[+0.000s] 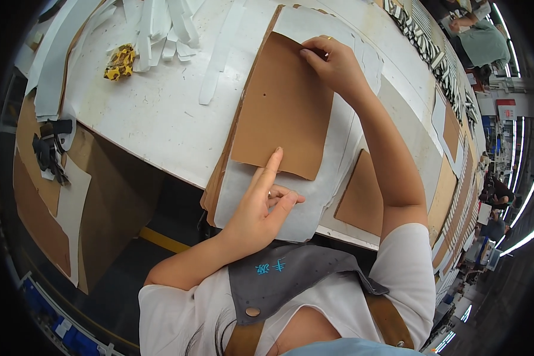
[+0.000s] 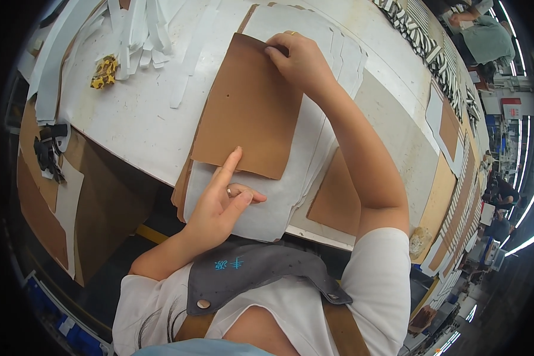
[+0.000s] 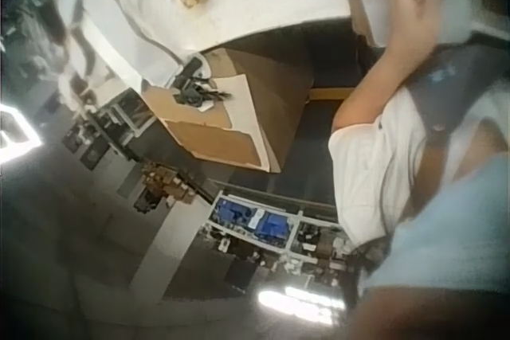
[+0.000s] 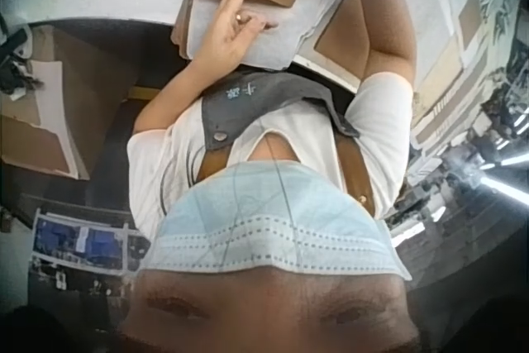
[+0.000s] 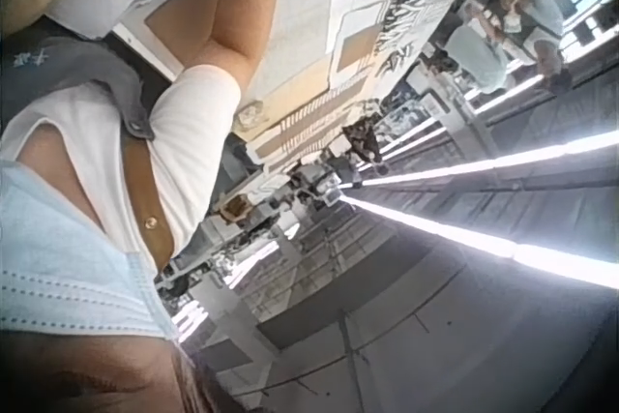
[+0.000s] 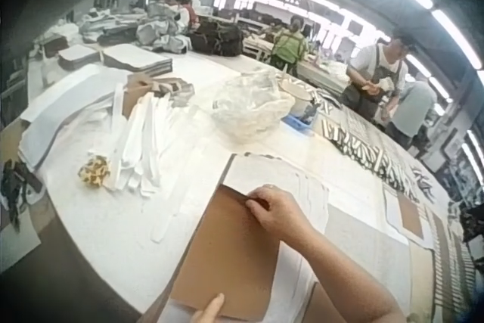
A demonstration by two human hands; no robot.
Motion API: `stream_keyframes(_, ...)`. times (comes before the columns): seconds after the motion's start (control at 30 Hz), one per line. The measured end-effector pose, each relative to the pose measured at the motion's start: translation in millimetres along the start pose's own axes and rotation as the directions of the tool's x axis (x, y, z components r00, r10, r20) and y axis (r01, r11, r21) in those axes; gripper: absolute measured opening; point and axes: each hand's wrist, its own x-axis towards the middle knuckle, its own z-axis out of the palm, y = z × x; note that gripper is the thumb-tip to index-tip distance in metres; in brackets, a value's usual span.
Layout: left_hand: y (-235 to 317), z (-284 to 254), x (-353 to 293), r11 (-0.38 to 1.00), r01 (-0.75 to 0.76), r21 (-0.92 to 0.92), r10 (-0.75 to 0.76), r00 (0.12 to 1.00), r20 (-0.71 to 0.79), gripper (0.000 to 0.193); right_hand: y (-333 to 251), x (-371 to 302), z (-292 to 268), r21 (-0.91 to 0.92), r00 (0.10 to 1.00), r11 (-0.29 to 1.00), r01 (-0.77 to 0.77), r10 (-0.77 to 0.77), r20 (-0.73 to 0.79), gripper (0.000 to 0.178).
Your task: Applying glue to leather components and assembling them on a workshop table.
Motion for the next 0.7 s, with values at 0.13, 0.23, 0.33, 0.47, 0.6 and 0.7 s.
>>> stream_keyframes(0.13,3,-3,5,0.996,0.038,-0.075,-0.038,0.999,0.005,0.064,4,4,3,-0.034,1.0,0.999,-0.012,0.012,0.001,0.017)
stream_keyframes(0.23,4,-4,6,0.991,0.074,-0.116,-0.072,0.997,0.016,0.064,4,6,5,-0.053,1.0,0.999,-0.008,0.008,0.0,0.017)
stream_keyframes(0.33,3,-5,7,0.986,0.085,-0.146,-0.081,0.996,0.027,0.065,5,6,5,-0.058,1.0,0.998,-0.001,0.001,-0.004,0.017)
stream_keyframes(0.47,2,-6,10,0.975,0.1,-0.199,-0.096,0.995,0.03,0.065,6,6,5,-0.052,1.0,0.999,0.007,-0.007,-0.01,0.016)
stream_keyframes(0.6,1,-7,10,0.967,0.11,-0.229,-0.104,0.994,0.038,0.064,9,6,7,-0.051,1.0,0.999,0.011,-0.012,-0.013,0.016)
stream_keyframes(0.7,0,-8,10,0.962,0.115,-0.249,-0.109,0.993,0.04,0.064,12,6,9,-0.038,0.996,0.996,0.08,-0.081,-0.033,0.016)
